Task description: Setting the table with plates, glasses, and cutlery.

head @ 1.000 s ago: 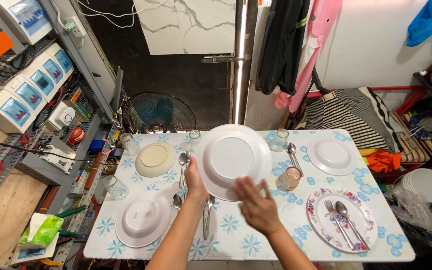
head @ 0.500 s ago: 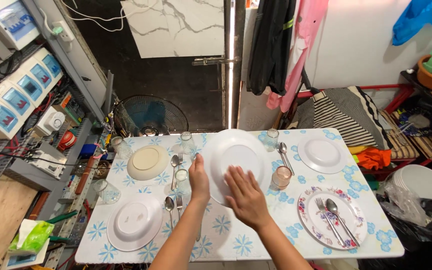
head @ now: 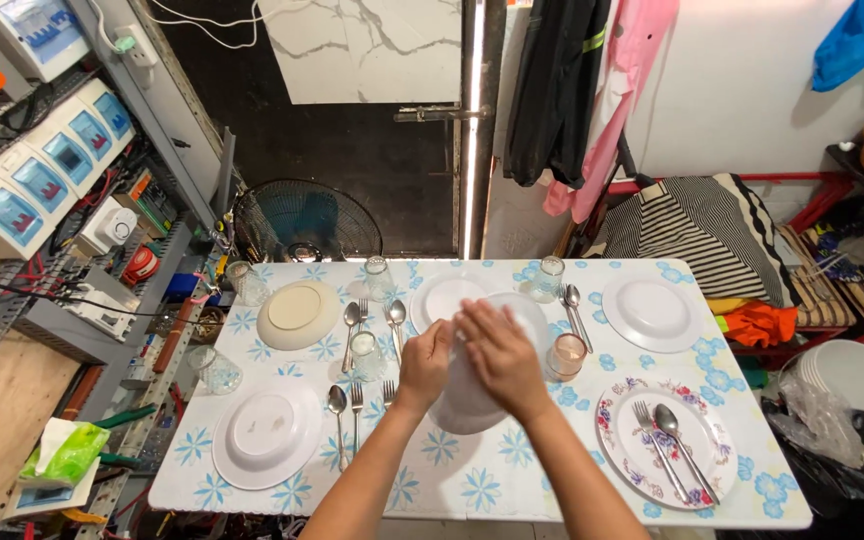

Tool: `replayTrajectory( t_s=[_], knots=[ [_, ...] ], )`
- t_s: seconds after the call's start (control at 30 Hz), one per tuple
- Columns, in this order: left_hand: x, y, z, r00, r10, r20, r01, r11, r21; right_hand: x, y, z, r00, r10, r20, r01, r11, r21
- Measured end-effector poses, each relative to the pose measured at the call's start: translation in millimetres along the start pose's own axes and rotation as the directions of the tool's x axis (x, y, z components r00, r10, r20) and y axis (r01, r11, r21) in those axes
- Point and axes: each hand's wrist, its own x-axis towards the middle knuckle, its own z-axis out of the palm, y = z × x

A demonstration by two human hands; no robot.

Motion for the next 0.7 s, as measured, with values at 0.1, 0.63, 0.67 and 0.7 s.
replayTrajectory(
  t_s=[0.1, 0.63, 0.67, 0.7],
  knots=[
    [0.3, -2.5, -6.4, 0.997, 0.079, 0.014, -0.080, 0.993, 0.088, -0.2, 35.2, -2.0, 0.985, 0.160, -0.058, -0.150, 0.979, 0.139],
    [19.0, -13.2, -20.9, 0.978, 0.204, 0.037, -0.207, 0.960, 0.186, 33.0, 86.7, -29.6, 0.908, 0.118, 0.401, -0.273, 0.894, 0.356],
    [20.1, -17.8, -22.0, 0.991, 0.130, -0.029, -0.125, 0.983, 0.135, 26.5, 96.7, -28.8, 0.864, 0.282, 0.417, -0.454, 0.796, 0.402],
    [21.2, -22.3, -22.9, 0.995, 0.051, -0.090, -0.044, 0.996, 0.079, 20.1, 106.9, -28.2, 0.786, 0.432, 0.442, -0.610, 0.660, 0.439]
  ],
)
